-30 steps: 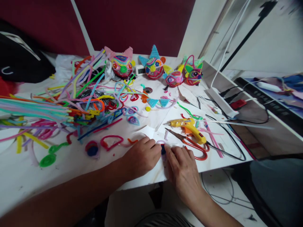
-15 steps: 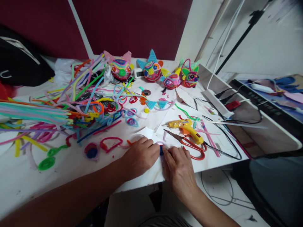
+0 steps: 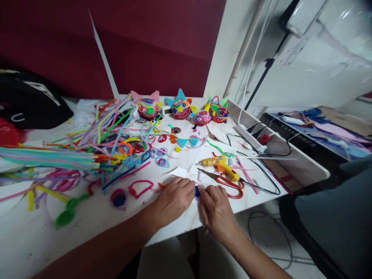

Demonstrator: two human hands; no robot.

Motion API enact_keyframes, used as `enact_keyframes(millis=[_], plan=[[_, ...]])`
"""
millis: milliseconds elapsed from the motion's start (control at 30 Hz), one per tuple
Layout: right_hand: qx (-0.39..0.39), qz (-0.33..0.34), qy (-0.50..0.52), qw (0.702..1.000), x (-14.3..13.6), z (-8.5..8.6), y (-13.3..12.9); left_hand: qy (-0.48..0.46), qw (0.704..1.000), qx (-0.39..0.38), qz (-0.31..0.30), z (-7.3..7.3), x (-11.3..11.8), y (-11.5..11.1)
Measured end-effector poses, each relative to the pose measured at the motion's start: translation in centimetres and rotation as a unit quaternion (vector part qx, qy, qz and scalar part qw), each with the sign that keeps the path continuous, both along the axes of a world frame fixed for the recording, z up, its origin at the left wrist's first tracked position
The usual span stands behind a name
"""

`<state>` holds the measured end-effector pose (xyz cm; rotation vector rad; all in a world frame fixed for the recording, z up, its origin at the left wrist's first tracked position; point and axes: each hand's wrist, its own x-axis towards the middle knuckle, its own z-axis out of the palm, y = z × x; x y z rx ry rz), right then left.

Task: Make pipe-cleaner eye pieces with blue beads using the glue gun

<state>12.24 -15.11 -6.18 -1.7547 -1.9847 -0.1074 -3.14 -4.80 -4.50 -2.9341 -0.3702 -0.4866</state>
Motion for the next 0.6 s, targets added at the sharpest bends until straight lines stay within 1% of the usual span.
enact_keyframes(millis=[333,467,600], plan=[[0.033,-0.001,-0.024,0.999,-0.2,-0.28,0.1,0.005,1.0,-0.021,0.013,-0.1,0.06,0.05],[0.037,0.0,-0.024,0.999,-0.25,-0.31,0.18,0.005,1.0,-0.029,0.011,-0.39,0.04,0.19],[0.033,-0.004,-0.019,0.999,-0.31,-0.26,0.29,0.001,0.999,-0.035,0.006,-0.36,0.0,0.36]])
